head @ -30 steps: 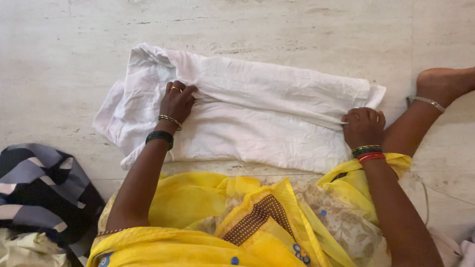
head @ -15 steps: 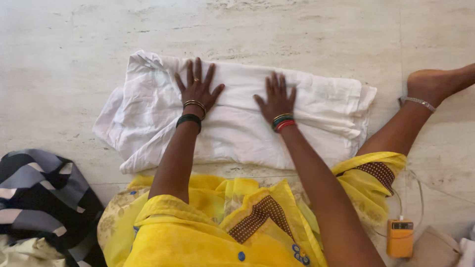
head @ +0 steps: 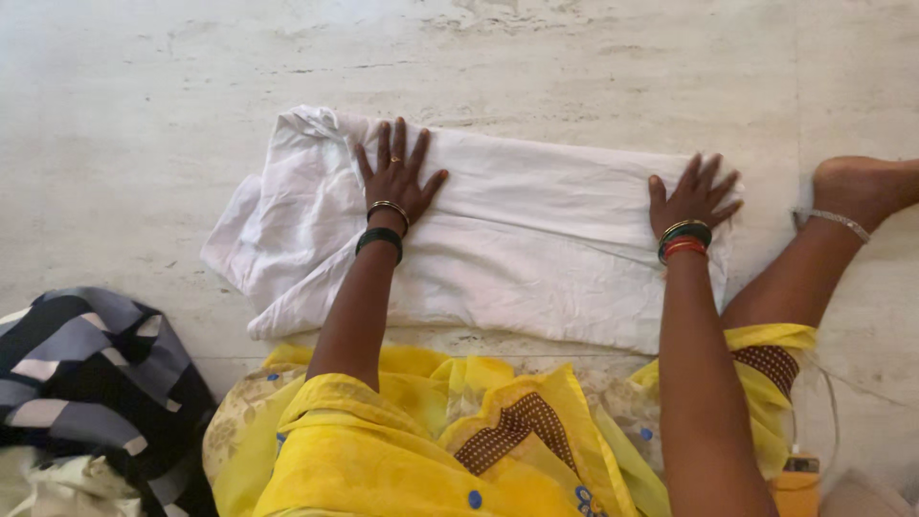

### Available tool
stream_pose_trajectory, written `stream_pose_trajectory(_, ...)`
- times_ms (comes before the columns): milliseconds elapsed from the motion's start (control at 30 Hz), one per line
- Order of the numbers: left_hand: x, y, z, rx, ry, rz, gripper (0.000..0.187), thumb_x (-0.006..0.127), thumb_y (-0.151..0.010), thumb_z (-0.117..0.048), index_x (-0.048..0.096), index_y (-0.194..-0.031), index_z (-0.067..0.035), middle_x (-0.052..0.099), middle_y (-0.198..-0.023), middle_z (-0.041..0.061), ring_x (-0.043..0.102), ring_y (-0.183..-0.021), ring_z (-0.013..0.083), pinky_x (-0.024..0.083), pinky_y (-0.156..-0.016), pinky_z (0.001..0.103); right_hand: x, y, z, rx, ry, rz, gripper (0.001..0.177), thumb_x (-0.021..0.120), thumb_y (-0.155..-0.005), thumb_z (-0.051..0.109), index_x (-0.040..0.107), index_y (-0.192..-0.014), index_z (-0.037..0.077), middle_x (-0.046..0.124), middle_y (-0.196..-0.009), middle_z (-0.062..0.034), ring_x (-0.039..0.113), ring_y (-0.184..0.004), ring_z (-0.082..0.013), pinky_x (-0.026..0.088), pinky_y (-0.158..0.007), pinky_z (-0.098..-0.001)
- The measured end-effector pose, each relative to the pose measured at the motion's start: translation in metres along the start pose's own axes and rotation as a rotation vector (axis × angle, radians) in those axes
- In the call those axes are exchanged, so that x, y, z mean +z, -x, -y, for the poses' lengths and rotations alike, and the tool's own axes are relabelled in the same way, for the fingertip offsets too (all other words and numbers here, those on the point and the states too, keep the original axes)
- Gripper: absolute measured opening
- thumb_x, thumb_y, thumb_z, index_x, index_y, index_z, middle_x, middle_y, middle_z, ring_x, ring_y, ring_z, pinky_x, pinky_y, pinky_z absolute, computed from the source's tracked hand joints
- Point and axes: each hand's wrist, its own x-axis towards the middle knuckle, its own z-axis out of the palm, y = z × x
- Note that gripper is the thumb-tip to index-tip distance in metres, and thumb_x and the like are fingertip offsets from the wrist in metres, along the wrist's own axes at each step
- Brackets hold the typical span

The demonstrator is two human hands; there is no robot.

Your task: The person folds white shirts by hand while sitting on the floor, placing the folded items into a nearby bag.

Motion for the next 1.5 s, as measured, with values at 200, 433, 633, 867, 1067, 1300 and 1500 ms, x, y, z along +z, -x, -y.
stream_pose_trajectory(200, 0.005, 0.002, 0.002, -0.032, 0.019, 0.012, 0.08, 0.041, -0.096, -0.074, 0.029, -0.164, -0.034, 0.009, -0.174, 0.007, 0.001, -0.16, 0.0294, -0.005, -0.123, 0.066, 0.046, 0.071, 0.138, -0.399, -0.036, -0.035, 0.086, 0.043, -0.108, 0.067, 0.033, -0.168, 0.006, 0.018, -0.177, -0.0142, 0.007, -0.162, -0.0414, 0.0, -0.12, -0.0761)
stream_pose_trajectory(433, 0.013, 0.0, 0.007, 0.073, 0.049, -0.033, 0.074, 0.04, -0.099, -0.069, 0.03, -0.162, -0.031, 0.014, -0.172, 0.008, 0.006, -0.159, 0.0295, -0.003, -0.122, 0.066, 0.014, 0.047, 0.033, -0.2, -0.022, 0.05, 0.087, 0.046, -0.099, 0.068, 0.037, -0.163, 0.01, 0.021, -0.175, -0.0151, 0.014, -0.161, -0.034, 0.0, -0.116, -0.0787)
stream_pose_trajectory(633, 0.009, 0.001, 0.014, 0.151, 0.061, 0.025, 0.071, 0.039, -0.1, -0.068, 0.032, -0.162, -0.032, 0.015, -0.172, 0.007, 0.007, -0.159, 0.0277, 0.001, -0.125, 0.063, 0.02, 0.051, 0.01, -0.295, -0.049, -0.022, 0.082, 0.046, -0.106, 0.067, 0.041, -0.164, 0.01, 0.027, -0.176, -0.0151, 0.019, -0.162, -0.0365, 0.004, -0.121, -0.0748)
stream_pose_trajectory(867, -0.011, -0.014, 0.106, -0.155, 0.062, 0.072, 0.058, 0.036, -0.099, -0.054, 0.033, -0.154, -0.035, 0.019, -0.166, 0.0, 0.013, -0.152, 0.0202, 0.007, -0.117, 0.067, 0.016, 0.044, 0.009, -0.338, -0.057, -0.042, 0.083, 0.046, -0.104, 0.067, 0.044, -0.162, 0.007, 0.031, -0.173, -0.0183, 0.022, -0.159, -0.0388, 0.005, -0.117, -0.0746)
stream_pose_trajectory(1067, -0.005, -0.053, 0.153, -0.569, 0.269, -0.193, 0.042, 0.05, -0.098, -0.027, 0.052, -0.14, -0.035, 0.043, -0.152, 0.008, 0.036, -0.14, 0.0307, 0.034, -0.107, 0.055, 0.017, 0.045, 0.012, -0.321, -0.036, -0.034, 0.083, 0.044, -0.105, 0.07, 0.044, -0.161, 0.009, 0.029, -0.175, -0.0148, 0.021, -0.161, -0.0372, 0.005, -0.119, -0.0736)
stream_pose_trajectory(1300, 0.056, -0.092, 0.202, -0.68, 0.443, -0.333, 0.024, 0.057, -0.095, -0.014, 0.07, -0.111, -0.027, 0.072, -0.104, 0.012, 0.07, -0.09, 0.0345, 0.055, -0.078, 0.046, 0.013, 0.042, 0.014, -0.314, -0.031, -0.006, 0.082, 0.045, -0.104, 0.068, 0.043, -0.16, 0.008, 0.029, -0.175, -0.014, 0.019, -0.16, -0.0365, 0.004, -0.118, -0.0725)
stream_pose_trajectory(1500, 0.106, -0.124, 0.227, -0.428, 1.926, -0.756, 0.026, 0.051, -0.097, 0.003, 0.059, -0.119, -0.007, 0.061, -0.09, 0.011, 0.051, -0.069, 0.0176, 0.044, -0.049, 0.032, 0.014, 0.044, 0.013, -0.328, -0.028, -0.027, 0.08, 0.047, -0.105, 0.065, 0.043, -0.162, 0.01, 0.029, -0.175, -0.0135, 0.02, -0.161, -0.0354, 0.005, -0.119, -0.0718)
